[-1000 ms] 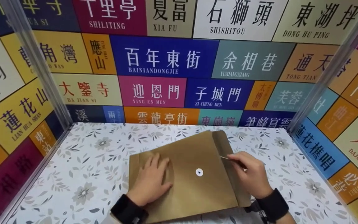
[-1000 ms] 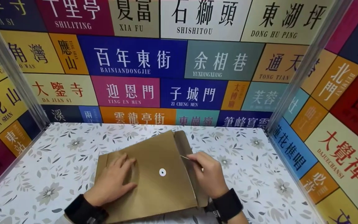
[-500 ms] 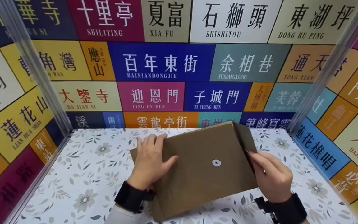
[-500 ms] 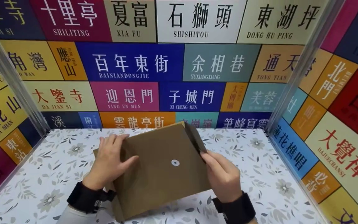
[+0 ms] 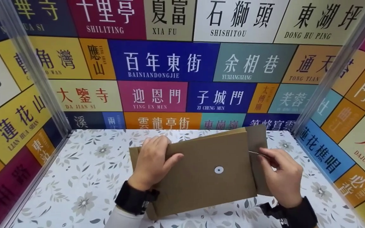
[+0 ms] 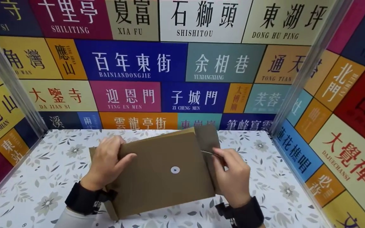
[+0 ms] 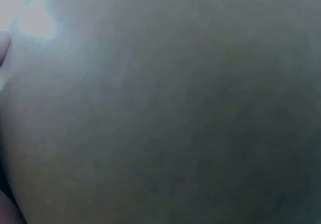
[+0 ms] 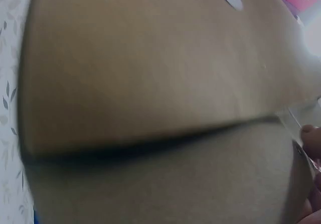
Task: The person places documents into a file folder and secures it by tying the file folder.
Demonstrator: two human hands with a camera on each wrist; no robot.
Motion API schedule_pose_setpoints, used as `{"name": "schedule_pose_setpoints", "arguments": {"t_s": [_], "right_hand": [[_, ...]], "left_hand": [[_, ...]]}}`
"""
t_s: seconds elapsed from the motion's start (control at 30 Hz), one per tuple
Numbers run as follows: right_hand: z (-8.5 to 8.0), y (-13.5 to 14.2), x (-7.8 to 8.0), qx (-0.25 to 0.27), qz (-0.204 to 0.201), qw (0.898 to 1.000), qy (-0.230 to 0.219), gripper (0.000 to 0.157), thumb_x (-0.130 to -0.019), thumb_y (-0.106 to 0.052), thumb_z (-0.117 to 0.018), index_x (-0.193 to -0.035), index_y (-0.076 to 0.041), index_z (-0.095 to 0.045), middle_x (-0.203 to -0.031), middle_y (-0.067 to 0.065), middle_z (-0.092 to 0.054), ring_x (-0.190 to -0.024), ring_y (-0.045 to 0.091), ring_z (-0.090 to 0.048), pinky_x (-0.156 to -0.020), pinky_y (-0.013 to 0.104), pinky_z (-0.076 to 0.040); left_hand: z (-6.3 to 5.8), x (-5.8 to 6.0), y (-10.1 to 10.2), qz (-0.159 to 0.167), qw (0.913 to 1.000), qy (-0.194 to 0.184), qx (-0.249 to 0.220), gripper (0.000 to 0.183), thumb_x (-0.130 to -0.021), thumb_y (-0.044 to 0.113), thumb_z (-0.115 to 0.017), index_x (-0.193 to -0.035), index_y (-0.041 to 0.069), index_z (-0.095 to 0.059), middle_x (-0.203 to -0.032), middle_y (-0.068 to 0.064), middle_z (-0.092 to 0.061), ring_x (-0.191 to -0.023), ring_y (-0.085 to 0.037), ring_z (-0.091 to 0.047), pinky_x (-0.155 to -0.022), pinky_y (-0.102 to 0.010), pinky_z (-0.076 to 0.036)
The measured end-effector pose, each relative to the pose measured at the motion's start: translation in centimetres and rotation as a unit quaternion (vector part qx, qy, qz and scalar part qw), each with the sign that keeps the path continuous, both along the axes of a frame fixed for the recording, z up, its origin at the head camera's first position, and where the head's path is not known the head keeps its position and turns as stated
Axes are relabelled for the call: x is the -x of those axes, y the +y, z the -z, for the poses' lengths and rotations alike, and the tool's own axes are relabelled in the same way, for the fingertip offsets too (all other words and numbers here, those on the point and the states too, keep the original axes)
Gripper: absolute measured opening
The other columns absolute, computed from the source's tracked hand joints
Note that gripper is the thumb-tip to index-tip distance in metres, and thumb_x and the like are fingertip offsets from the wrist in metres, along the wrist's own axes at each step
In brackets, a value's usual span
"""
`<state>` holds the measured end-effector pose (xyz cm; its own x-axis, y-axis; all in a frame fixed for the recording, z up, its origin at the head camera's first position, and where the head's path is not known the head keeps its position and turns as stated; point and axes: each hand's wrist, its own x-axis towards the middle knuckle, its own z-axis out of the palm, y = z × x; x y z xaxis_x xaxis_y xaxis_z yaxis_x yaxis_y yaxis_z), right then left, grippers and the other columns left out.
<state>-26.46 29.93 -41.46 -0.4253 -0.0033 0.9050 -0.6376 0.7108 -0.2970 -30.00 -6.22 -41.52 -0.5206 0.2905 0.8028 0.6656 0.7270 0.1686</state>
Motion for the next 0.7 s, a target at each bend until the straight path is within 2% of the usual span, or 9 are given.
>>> {"name": "schedule_pose_setpoints", "arguments": {"t_s": [0.17, 0.23, 0.3, 0.37, 0.43, 0.5, 0.57, 0.63, 0.7], "right_hand": [[-0.1, 0.8, 0.0, -0.063, 0.040, 0.997, 0.032, 0.014, -0.086, 0.008, -0.070, -0.098, 0.002, -0.072, -0.095, 0.016, -0.067, -0.082, 0.024, -0.061, -0.080, 0.016, -0.044], [-0.2, 0.8, 0.1, -0.053, 0.038, 0.997, 0.040, 0.008, -0.090, 0.005, -0.063, -0.096, 0.004, -0.067, -0.100, 0.020, -0.063, -0.089, 0.029, -0.059, -0.085, 0.017, -0.043], [-0.5, 0.6, 0.0, -0.001, 0.015, 0.999, 0.040, 0.005, -0.093, 0.007, -0.059, -0.095, 0.008, -0.063, -0.102, 0.020, -0.063, -0.096, 0.027, -0.059, -0.088, 0.017, -0.045], [-0.7, 0.5, -0.3, 0.080, -0.032, 0.996, 0.032, 0.006, -0.093, 0.014, -0.055, -0.094, 0.011, -0.060, -0.102, 0.016, -0.064, -0.098, 0.023, -0.061, -0.089, 0.016, -0.048], [-1.0, 0.4, -0.7, 0.163, -0.089, 0.983, 0.016, 0.006, -0.094, 0.019, -0.052, -0.096, 0.015, -0.056, -0.100, 0.010, -0.066, -0.096, 0.017, -0.063, -0.086, 0.017, -0.051], [-1.4, 0.6, -1.1, 0.219, -0.130, 0.967, -0.010, 0.010, -0.093, 0.023, -0.050, -0.101, 0.018, -0.054, -0.098, 0.007, -0.065, -0.090, 0.014, -0.065, -0.081, 0.018, -0.054], [-1.8, 1.1, -1.2, 0.245, -0.129, 0.960, -0.042, 0.015, -0.094, 0.023, -0.048, -0.108, 0.018, -0.053, -0.094, 0.007, -0.064, -0.084, 0.014, -0.066, -0.077, 0.019, -0.055], [-2.3, 1.8, -1.2, 0.269, -0.105, 0.955, -0.069, 0.022, -0.096, 0.020, -0.048, -0.113, 0.012, -0.058, -0.091, 0.009, -0.062, -0.080, 0.015, -0.065, -0.073, 0.019, -0.056], [-2.7, 2.7, -1.0, 0.307, -0.085, 0.944, -0.087, 0.026, -0.097, 0.018, -0.048, -0.116, 0.007, -0.062, -0.088, 0.012, -0.061, -0.076, 0.017, -0.065, -0.070, 0.020, -0.057]], "left_hand": [[-0.1, -0.5, 0.7, -0.002, 0.9998, 0.019, -0.011, 0.055, -0.100, 0.064, -0.056, -0.088, 0.011, -0.049, -0.070, 0.002, -0.038, -0.065, -0.020, -0.046, -0.065, -0.036, -0.037], [-0.2, -0.6, 0.8, -0.006, 0.9995, 0.029, -0.011, 0.056, -0.100, 0.064, -0.056, -0.086, 0.011, -0.048, -0.069, 0.002, -0.038, -0.063, -0.019, -0.045, -0.061, -0.035, -0.037], [-0.2, -0.6, 0.7, -0.009, 0.9990, 0.042, -0.007, 0.057, -0.100, 0.064, -0.056, -0.084, 0.010, -0.047, -0.067, 0.002, -0.038, -0.060, -0.019, -0.043, -0.057, -0.034, -0.036], [-0.2, -0.6, 0.6, -0.013, 0.9984, 0.054, -0.005, 0.057, -0.099, 0.064, -0.057, -0.082, 0.010, -0.046, -0.066, 0.002, -0.038, -0.058, -0.019, -0.042, -0.055, -0.034, -0.035], [-0.1, -0.6, 0.4, -0.017, 0.9979, 0.062, -0.004, 0.056, -0.097, 0.062, -0.060, -0.081, 0.010, -0.046, -0.065, 0.002, -0.038, -0.056, -0.019, -0.041, -0.053, -0.034, -0.034], [0.0, -0.5, 0.3, -0.021, 0.9976, 0.065, -0.003, 0.055, -0.095, 0.061, -0.063, -0.080, 0.010, -0.046, -0.065, 0.002, -0.038, -0.056, -0.018, -0.041, -0.052, -0.033, -0.034], [0.0, -0.4, 0.2, -0.028, 0.9975, 0.065, 0.001, 0.054, -0.092, 0.059, -0.066, -0.080, 0.010, -0.046, -0.065, 0.003, -0.038, -0.055, -0.018, -0.041, -0.051, -0.034, -0.034], [-0.1, -0.3, 0.0, -0.035, 0.9973, 0.065, 0.005, 0.053, -0.090, 0.056, -0.070, -0.080, 0.010, -0.046, -0.064, 0.003, -0.038, -0.055, -0.018, -0.040, -0.051, -0.034, -0.034], [-0.2, -0.3, -0.2, -0.041, 0.9972, 0.061, 0.007, 0.053, -0.088, 0.055, -0.073, -0.080, 0.010, -0.045, -0.064, 0.003, -0.038, -0.054, -0.018, -0.039, -0.050, -0.034, -0.032]]}}
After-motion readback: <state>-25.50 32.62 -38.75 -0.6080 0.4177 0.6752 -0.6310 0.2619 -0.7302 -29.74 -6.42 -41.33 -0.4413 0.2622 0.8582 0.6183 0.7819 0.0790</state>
